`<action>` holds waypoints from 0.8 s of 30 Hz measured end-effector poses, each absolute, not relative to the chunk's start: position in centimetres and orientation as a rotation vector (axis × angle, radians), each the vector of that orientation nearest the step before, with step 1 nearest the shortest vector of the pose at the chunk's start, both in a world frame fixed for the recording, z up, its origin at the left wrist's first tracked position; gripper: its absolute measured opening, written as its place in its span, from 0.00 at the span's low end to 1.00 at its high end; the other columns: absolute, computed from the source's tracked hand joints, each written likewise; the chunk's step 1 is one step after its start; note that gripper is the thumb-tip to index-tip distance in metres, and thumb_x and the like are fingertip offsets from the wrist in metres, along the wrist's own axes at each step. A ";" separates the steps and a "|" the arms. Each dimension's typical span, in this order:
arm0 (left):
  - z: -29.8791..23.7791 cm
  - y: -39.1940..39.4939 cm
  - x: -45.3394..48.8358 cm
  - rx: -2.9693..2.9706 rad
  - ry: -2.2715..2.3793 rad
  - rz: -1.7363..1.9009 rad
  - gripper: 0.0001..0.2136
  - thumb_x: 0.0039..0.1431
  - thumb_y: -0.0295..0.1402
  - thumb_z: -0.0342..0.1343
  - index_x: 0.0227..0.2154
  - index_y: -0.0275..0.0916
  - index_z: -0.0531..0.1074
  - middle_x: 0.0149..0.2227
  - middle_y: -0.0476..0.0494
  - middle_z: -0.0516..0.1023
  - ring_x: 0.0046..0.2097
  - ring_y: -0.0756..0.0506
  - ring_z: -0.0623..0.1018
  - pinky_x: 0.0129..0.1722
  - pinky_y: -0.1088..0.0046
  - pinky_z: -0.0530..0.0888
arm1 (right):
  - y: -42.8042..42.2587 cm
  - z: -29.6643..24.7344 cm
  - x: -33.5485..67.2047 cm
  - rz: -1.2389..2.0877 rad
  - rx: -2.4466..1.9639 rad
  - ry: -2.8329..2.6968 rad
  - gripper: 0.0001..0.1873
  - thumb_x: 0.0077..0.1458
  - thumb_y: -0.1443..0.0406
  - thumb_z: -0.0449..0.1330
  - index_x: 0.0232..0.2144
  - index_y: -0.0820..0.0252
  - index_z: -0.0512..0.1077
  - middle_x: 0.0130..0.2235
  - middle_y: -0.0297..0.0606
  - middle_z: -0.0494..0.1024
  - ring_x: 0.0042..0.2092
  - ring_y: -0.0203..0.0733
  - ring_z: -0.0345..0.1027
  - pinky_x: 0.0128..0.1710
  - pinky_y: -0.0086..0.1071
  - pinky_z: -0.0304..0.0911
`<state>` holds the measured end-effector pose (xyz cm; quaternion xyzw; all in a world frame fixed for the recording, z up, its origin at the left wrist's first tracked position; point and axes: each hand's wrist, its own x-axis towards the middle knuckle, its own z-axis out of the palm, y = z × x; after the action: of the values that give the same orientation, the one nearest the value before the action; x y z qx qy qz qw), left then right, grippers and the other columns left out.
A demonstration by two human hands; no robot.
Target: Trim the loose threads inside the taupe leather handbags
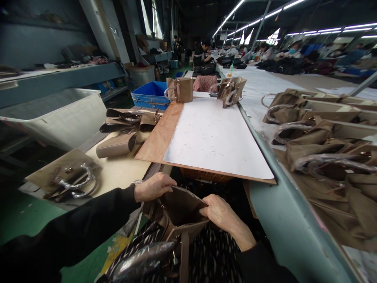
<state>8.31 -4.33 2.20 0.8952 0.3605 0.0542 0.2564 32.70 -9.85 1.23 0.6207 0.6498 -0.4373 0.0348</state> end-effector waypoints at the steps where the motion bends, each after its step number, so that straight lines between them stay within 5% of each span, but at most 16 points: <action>1: 2.0 -4.4 8.4 2.449 0.987 0.148 0.08 0.53 0.27 0.50 0.32 0.38 0.74 0.31 0.46 0.77 0.36 0.48 0.74 0.35 0.78 0.65 | -9.9 1.3 32.7 -1.352 1.910 2.012 0.07 0.41 0.65 0.52 0.21 0.62 0.69 0.20 0.32 0.68 0.25 0.34 0.60 0.22 0.25 0.46; 12: 1.5 -4.9 9.2 2.705 1.007 0.072 0.09 0.60 0.32 0.45 0.32 0.36 0.70 0.30 0.45 0.74 0.35 0.47 0.72 0.33 0.75 0.67 | -9.7 1.5 32.6 -1.299 1.936 1.993 0.07 0.39 0.65 0.53 0.21 0.61 0.70 0.21 0.32 0.70 0.24 0.33 0.61 0.21 0.25 0.45; 17: 1.4 -5.9 9.3 2.744 0.826 0.203 0.09 0.60 0.30 0.44 0.42 0.37 0.64 0.40 0.43 0.71 0.41 0.47 0.71 0.40 0.74 0.68 | -9.7 1.8 32.6 -1.245 1.936 1.992 0.06 0.40 0.65 0.54 0.20 0.61 0.69 0.21 0.32 0.69 0.23 0.33 0.61 0.21 0.26 0.46; 24: 1.4 -5.8 9.3 2.611 0.863 0.255 0.05 0.58 0.27 0.45 0.35 0.37 0.65 0.39 0.45 0.70 0.39 0.49 0.71 0.39 0.76 0.67 | -9.8 1.8 32.6 -1.318 1.946 1.971 0.07 0.40 0.65 0.53 0.22 0.61 0.71 0.22 0.33 0.71 0.24 0.34 0.62 0.22 0.26 0.47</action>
<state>9.33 -5.81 1.36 0.9285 0.3068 0.0906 0.1887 32.57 -9.78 1.80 0.6339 0.6422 -0.4294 0.0372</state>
